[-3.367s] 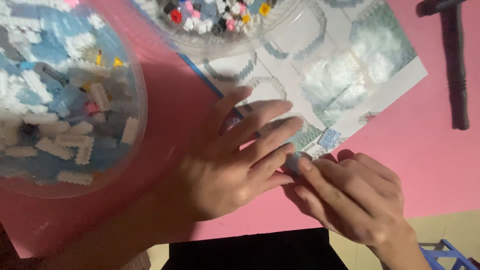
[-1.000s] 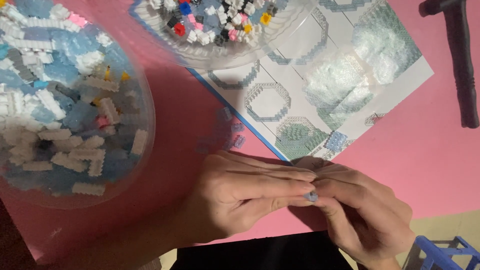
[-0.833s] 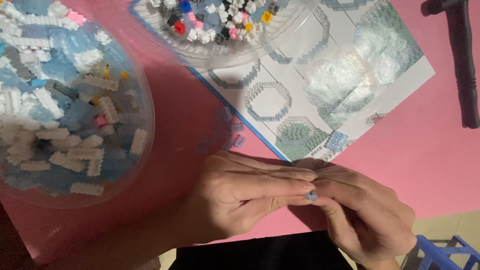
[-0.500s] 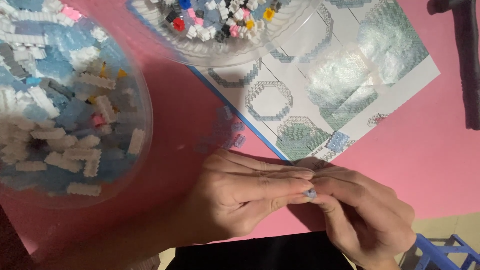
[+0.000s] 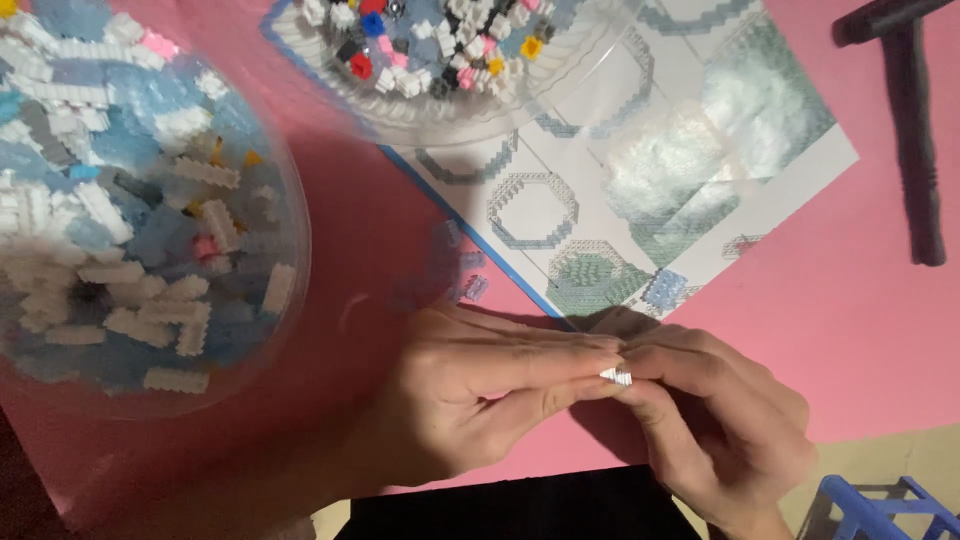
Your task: Assembling a 3D building block model by following an instruction manual and using a small hammer to secure parts.
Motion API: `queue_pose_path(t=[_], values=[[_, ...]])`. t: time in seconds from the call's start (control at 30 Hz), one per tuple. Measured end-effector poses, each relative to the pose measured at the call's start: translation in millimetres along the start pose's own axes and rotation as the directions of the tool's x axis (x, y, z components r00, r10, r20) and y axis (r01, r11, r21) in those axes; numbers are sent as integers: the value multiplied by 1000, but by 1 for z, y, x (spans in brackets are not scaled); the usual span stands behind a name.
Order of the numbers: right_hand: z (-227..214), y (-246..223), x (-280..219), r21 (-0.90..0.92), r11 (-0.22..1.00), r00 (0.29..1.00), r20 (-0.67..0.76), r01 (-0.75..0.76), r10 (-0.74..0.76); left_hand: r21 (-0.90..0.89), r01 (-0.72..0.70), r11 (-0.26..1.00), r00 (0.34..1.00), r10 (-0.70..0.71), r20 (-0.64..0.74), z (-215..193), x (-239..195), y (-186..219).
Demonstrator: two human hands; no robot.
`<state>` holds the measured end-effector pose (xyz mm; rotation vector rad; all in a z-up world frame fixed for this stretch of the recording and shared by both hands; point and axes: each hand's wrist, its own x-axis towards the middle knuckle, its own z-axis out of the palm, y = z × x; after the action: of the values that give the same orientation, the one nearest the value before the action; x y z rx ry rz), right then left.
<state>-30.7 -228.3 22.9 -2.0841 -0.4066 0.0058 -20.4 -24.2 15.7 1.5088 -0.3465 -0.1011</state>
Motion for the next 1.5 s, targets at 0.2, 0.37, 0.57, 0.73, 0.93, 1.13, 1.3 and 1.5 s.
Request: queue_pose_path(t=[0.2,0.37,0.57,0.73,0.93,1.13,1.3,1.5], values=[[-10,-16,0,63,962,962,-56,-265,269,263,-195,945,978,208,-21,1,5,-3],[-17,-22,10,-235,859,885,-12,-455,465,735,-459,499,877,388,284,-18,11,1],[-16,-22,5,-341,913,973,-38,-225,226,828,-445,342,874,366,319,-13,1,1],[-43,6,-19,-349,861,915,-297,-370,272,862,-459,216,856,369,363,-14,-3,0],[-95,79,-18,-704,682,956,-292,-198,-24,838,-533,122,815,341,469,-9,-7,-3],[-103,98,-28,-671,723,960,-277,-163,-41,863,-493,110,850,274,450,-5,-7,-8],[-105,68,-31,-586,659,876,-397,-471,273,867,-486,107,855,262,447,-4,-7,-11],[-121,68,-50,-728,538,893,-242,-425,379,853,-511,111,840,275,467,-4,-5,-13]])
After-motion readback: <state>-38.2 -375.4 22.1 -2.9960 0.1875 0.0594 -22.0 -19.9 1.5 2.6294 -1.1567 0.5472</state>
